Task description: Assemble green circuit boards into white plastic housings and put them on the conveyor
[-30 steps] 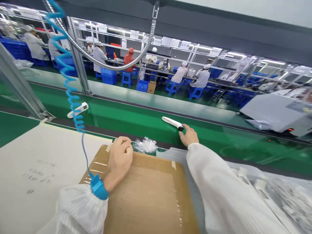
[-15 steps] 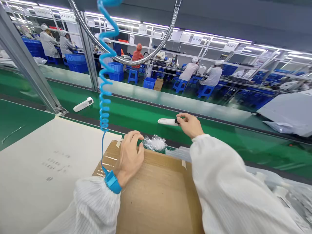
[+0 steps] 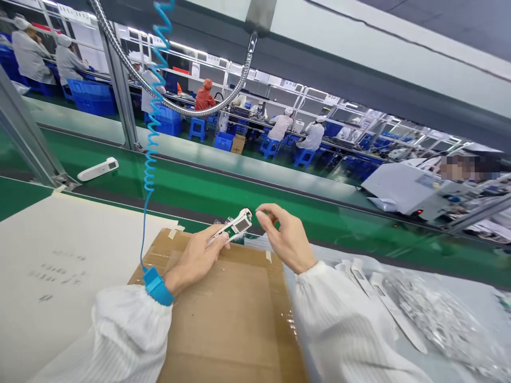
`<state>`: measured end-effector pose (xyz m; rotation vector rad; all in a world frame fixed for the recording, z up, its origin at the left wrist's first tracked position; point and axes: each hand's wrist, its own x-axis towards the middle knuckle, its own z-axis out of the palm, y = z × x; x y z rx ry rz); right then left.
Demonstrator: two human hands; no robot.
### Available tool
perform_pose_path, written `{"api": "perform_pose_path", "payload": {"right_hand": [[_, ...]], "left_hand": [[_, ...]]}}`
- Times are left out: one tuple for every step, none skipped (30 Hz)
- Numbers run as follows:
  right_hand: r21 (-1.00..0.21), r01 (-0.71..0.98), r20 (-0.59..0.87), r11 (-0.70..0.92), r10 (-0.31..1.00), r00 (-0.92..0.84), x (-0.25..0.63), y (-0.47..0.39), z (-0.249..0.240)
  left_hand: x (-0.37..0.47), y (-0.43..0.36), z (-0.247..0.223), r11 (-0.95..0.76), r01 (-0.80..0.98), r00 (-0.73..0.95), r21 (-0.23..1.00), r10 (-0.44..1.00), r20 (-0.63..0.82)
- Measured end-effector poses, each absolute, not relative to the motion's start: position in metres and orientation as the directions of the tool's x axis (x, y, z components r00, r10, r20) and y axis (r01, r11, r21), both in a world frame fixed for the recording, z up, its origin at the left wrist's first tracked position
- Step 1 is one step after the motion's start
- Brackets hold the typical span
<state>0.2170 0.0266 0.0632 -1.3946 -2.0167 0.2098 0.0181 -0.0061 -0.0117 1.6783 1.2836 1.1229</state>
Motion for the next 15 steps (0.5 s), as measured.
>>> {"api": "perform_pose_path", "payload": {"right_hand": [[-0.436,0.753,0.469,0.492,0.839,-0.276,0.217,0.026,0.061],[-0.373,0.741,0.500,0.558,0.794,-0.346,0.216,0.027,0.059],[-0.290,0.741,0.525,0.606,0.747,-0.407,0.215,0.028,0.057],[-0.195,0.749,0.540,0.633,0.707,-0.456,0.213,0.029,0.055],[-0.101,0.763,0.546,0.638,0.677,-0.494,0.211,0.031,0.053],[-0.017,0.778,0.547,0.628,0.657,-0.519,0.209,0.033,0.050],[0.048,0.787,0.546,0.615,0.644,-0.536,0.207,0.035,0.046],[0.088,0.787,0.543,0.610,0.633,-0.551,0.206,0.035,0.042],[0.100,0.781,0.541,0.616,0.625,-0.562,0.204,0.035,0.038],[0.085,0.773,0.544,0.628,0.621,-0.564,0.203,0.035,0.035],[0.044,0.765,0.553,0.642,0.623,-0.554,0.201,0.033,0.031],[-0.018,0.756,0.563,0.655,0.631,-0.533,0.200,0.032,0.029],[-0.092,0.741,0.572,0.665,0.644,-0.507,0.198,0.031,0.026],[-0.167,0.720,0.576,0.674,0.659,-0.483,0.196,0.030,0.025],[-0.237,0.691,0.572,0.683,0.673,-0.469,0.194,0.031,0.023]], "left_hand": [[0.018,-0.006,-0.011,-0.230,0.327,0.119,0.917,0.972,0.201],[0.017,-0.005,-0.011,-0.232,0.323,0.120,0.918,0.972,0.203],[0.017,-0.005,-0.012,-0.238,0.323,0.123,0.916,0.970,0.208],[0.017,-0.004,-0.013,-0.245,0.330,0.127,0.911,0.968,0.214],[0.017,-0.003,-0.014,-0.251,0.342,0.133,0.906,0.967,0.218],[0.017,-0.002,-0.016,-0.250,0.352,0.135,0.902,0.967,0.215],[0.017,-0.001,-0.018,-0.236,0.356,0.127,0.904,0.971,0.204],[0.017,0.000,-0.020,-0.214,0.348,0.109,0.913,0.976,0.187],[0.018,0.000,-0.021,-0.187,0.327,0.088,0.927,0.982,0.167],[0.019,0.001,-0.023,-0.158,0.294,0.064,0.943,0.987,0.146],[0.020,0.002,-0.024,-0.129,0.258,0.038,0.957,0.992,0.124],[0.021,0.002,-0.024,-0.104,0.231,0.010,0.967,0.994,0.105],[0.022,0.002,-0.024,-0.085,0.218,-0.018,0.972,0.996,0.091],[0.022,0.003,-0.024,-0.066,0.224,-0.053,0.972,0.995,0.080],[0.021,0.003,-0.023,-0.041,0.248,-0.103,0.968,0.992,0.069]]}}
